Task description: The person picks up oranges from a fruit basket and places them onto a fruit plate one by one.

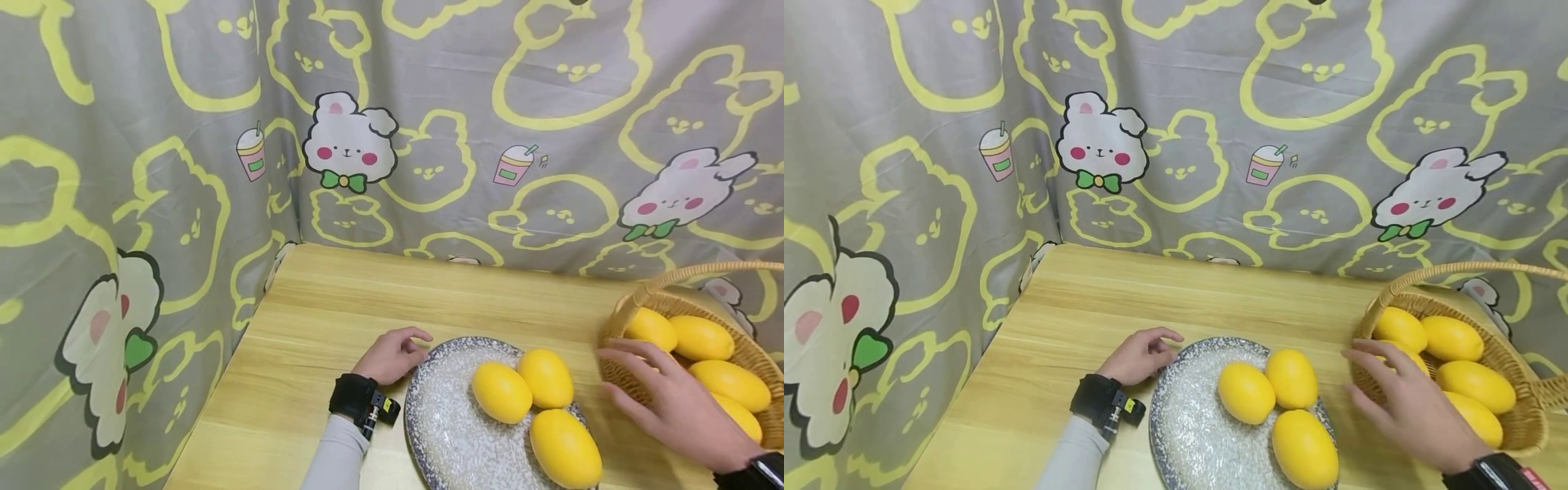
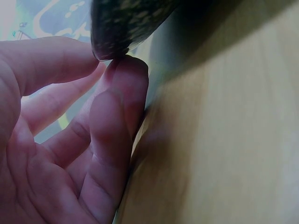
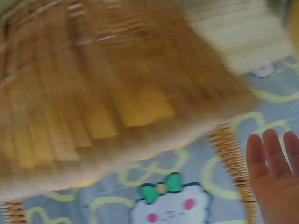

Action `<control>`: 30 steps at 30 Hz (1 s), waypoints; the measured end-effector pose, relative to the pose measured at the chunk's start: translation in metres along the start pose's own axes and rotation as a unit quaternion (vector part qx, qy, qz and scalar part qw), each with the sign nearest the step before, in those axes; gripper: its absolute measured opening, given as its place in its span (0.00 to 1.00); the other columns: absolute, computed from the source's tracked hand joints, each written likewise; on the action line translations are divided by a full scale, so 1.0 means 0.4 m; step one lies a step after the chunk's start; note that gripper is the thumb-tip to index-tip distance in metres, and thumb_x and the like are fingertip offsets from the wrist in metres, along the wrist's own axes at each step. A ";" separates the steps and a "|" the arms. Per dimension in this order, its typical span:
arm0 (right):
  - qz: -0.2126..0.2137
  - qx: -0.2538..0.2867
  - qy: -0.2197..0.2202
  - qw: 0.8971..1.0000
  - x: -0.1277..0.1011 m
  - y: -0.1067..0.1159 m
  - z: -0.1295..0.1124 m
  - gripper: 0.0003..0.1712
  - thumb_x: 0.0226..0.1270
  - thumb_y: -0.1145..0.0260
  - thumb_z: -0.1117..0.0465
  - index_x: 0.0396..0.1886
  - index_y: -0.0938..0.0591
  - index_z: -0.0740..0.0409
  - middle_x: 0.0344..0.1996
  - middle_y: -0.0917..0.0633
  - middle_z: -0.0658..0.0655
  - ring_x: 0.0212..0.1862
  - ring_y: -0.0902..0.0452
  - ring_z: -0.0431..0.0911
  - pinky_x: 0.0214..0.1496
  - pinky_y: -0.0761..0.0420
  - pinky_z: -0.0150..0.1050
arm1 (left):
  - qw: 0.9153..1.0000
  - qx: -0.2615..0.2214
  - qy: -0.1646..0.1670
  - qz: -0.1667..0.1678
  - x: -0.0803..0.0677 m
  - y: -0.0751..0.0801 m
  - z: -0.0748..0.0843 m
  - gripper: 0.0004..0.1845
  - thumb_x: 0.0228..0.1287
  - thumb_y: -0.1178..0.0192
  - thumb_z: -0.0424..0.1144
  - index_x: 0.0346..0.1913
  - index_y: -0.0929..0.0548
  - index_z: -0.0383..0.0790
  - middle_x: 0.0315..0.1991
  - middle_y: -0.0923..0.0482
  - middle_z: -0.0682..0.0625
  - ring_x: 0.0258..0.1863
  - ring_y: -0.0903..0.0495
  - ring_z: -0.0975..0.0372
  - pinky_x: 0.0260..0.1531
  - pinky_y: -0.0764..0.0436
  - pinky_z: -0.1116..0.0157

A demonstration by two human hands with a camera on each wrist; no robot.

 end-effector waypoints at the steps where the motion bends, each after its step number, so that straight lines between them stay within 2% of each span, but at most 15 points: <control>1: -0.006 0.000 -0.009 1.000 -0.003 -0.004 0.019 0.28 0.59 0.21 0.59 0.60 0.18 0.52 0.61 0.23 0.61 0.56 0.27 0.56 0.51 0.26 0.40 | 1.000 -0.001 0.000 0.000 0.000 0.000 0.000 0.16 0.74 0.38 0.43 0.61 0.16 0.50 0.41 0.13 0.51 0.35 0.20 0.64 0.38 0.23 0.65; 4: -0.034 -0.003 -0.050 0.998 -0.014 -0.021 0.073 0.25 0.66 0.26 0.58 0.62 0.20 0.55 0.62 0.26 0.66 0.58 0.31 0.62 0.53 0.28 0.56 | 1.000 -0.001 0.001 0.000 0.001 0.000 -0.001 0.16 0.74 0.38 0.43 0.61 0.16 0.50 0.41 0.13 0.51 0.35 0.19 0.64 0.38 0.23 0.65; 7: -0.054 -0.006 -0.082 0.995 -0.028 -0.037 0.116 0.27 0.68 0.27 0.56 0.63 0.22 0.60 0.61 0.27 0.71 0.57 0.33 0.67 0.52 0.29 0.64 | 1.000 -0.001 0.002 -0.001 0.001 -0.002 -0.002 0.16 0.74 0.38 0.42 0.61 0.16 0.50 0.41 0.13 0.52 0.35 0.19 0.64 0.38 0.23 0.65; 11: -0.055 -0.006 -0.102 0.993 -0.042 -0.049 0.146 0.28 0.69 0.28 0.54 0.63 0.23 0.63 0.59 0.27 0.73 0.56 0.34 0.68 0.53 0.31 0.65 | 1.000 -0.004 -0.001 -0.003 0.003 -0.005 -0.003 0.16 0.74 0.38 0.42 0.62 0.16 0.49 0.40 0.13 0.52 0.35 0.19 0.64 0.38 0.23 0.65; 17: -0.049 0.007 -0.104 0.993 -0.039 -0.052 0.154 0.29 0.69 0.28 0.50 0.61 0.22 0.64 0.59 0.26 0.73 0.57 0.34 0.69 0.57 0.33 0.68 | 1.000 -0.008 0.000 0.002 0.002 -0.003 -0.003 0.17 0.73 0.38 0.43 0.61 0.16 0.50 0.41 0.13 0.52 0.35 0.19 0.64 0.38 0.22 0.65; 22: -0.058 0.032 -0.128 0.990 -0.038 -0.053 0.167 0.31 0.73 0.32 0.46 0.62 0.22 0.66 0.61 0.28 0.75 0.59 0.36 0.70 0.56 0.34 0.69 | 1.000 -0.009 -0.001 0.002 0.003 -0.003 -0.004 0.17 0.73 0.38 0.43 0.61 0.16 0.50 0.41 0.13 0.51 0.35 0.19 0.64 0.37 0.22 0.65; 30: -0.079 0.077 -0.155 0.982 -0.036 -0.060 0.191 0.28 0.80 0.40 0.49 0.64 0.23 0.67 0.63 0.31 0.78 0.62 0.39 0.73 0.58 0.37 0.71 | 1.000 -0.005 -0.002 0.002 0.005 -0.004 -0.007 0.17 0.73 0.38 0.42 0.61 0.16 0.50 0.40 0.13 0.52 0.34 0.20 0.64 0.37 0.23 0.65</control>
Point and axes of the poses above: each hand's wrist, its own x-axis towards the middle knuckle, its own y-axis out of the back of the hand, z = x × y, the point moved 4 cm from there along x, towards the middle knuckle
